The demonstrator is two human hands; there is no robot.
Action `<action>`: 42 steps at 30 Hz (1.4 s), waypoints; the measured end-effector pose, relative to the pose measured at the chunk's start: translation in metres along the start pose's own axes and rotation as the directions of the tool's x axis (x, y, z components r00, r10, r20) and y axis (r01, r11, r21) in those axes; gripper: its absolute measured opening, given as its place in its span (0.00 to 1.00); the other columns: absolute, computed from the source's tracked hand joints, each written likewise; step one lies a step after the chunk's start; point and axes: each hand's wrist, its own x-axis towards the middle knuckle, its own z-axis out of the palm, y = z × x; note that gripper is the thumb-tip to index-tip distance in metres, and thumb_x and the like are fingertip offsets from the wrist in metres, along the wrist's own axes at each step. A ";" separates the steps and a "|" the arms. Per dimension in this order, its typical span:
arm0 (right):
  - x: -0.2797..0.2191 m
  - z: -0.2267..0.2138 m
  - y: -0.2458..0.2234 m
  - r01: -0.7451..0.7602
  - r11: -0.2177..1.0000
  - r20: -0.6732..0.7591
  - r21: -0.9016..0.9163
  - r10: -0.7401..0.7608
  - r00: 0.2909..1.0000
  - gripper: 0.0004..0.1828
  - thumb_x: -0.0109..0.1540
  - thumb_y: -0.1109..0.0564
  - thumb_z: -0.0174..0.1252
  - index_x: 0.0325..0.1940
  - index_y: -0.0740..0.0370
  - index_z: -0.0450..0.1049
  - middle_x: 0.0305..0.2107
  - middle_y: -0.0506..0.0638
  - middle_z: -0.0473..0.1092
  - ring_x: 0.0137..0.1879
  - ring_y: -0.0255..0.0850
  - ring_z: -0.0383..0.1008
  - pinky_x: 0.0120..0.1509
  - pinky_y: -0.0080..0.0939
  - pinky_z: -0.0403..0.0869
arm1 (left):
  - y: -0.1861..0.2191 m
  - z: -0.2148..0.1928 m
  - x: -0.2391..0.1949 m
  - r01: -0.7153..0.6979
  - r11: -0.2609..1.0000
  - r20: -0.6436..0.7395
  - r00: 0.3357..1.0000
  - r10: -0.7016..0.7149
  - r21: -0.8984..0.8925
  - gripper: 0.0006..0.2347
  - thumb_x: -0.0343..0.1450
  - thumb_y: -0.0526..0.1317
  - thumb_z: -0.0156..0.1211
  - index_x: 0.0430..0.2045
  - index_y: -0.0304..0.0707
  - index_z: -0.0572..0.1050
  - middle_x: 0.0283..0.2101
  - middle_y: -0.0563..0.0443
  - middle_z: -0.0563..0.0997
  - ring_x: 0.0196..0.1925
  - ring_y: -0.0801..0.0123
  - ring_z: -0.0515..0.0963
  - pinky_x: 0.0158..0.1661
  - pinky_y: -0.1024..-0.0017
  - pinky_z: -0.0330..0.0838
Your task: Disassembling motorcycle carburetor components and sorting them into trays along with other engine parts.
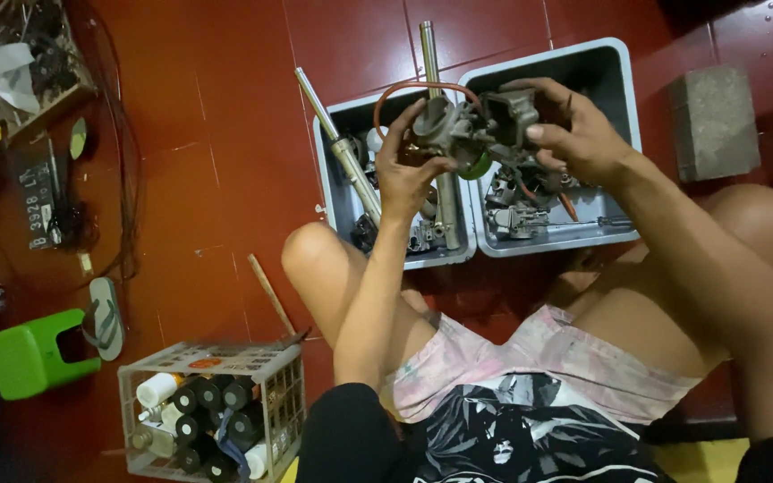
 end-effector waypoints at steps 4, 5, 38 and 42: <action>-0.004 0.012 -0.021 -0.070 0.919 -0.099 -0.388 0.034 0.995 0.37 0.59 0.47 0.55 0.72 0.51 0.58 0.43 0.54 0.62 0.41 0.42 0.63 0.42 0.43 0.66 | 0.003 0.000 0.000 -0.022 0.987 -0.052 0.998 0.030 0.162 0.33 0.60 0.45 0.80 0.61 0.55 0.72 0.62 0.45 0.77 0.62 0.53 0.80 0.58 0.57 0.83; -0.005 0.013 -0.024 -0.093 0.849 -0.122 -0.520 0.034 0.992 0.39 0.56 0.44 0.56 0.72 0.48 0.57 0.49 0.58 0.64 0.56 0.52 0.68 0.63 0.58 0.71 | 0.006 -0.002 0.001 -0.016 0.971 -0.042 0.999 0.027 0.237 0.32 0.61 0.49 0.79 0.61 0.59 0.70 0.62 0.44 0.77 0.60 0.52 0.82 0.56 0.57 0.86; -0.009 -0.009 0.030 0.396 -0.082 0.373 -0.915 -0.546 0.750 0.29 0.60 0.57 0.72 0.61 0.30 0.75 0.65 0.44 0.72 0.57 0.46 0.79 0.42 0.42 0.80 | -0.003 0.004 -0.001 -0.157 0.938 -0.048 0.983 0.180 0.308 0.35 0.55 0.40 0.87 0.59 0.41 0.76 0.50 0.42 0.79 0.53 0.63 0.80 0.49 0.69 0.82; -0.004 -0.021 0.043 0.429 0.045 0.331 -0.902 -0.563 0.757 0.42 0.51 0.59 0.77 0.65 0.33 0.70 0.67 0.50 0.69 0.57 0.55 0.78 0.46 0.51 0.80 | -0.009 0.006 -0.002 -0.156 0.941 -0.049 0.983 0.178 0.300 0.35 0.54 0.41 0.87 0.58 0.41 0.77 0.50 0.42 0.79 0.52 0.63 0.80 0.48 0.69 0.82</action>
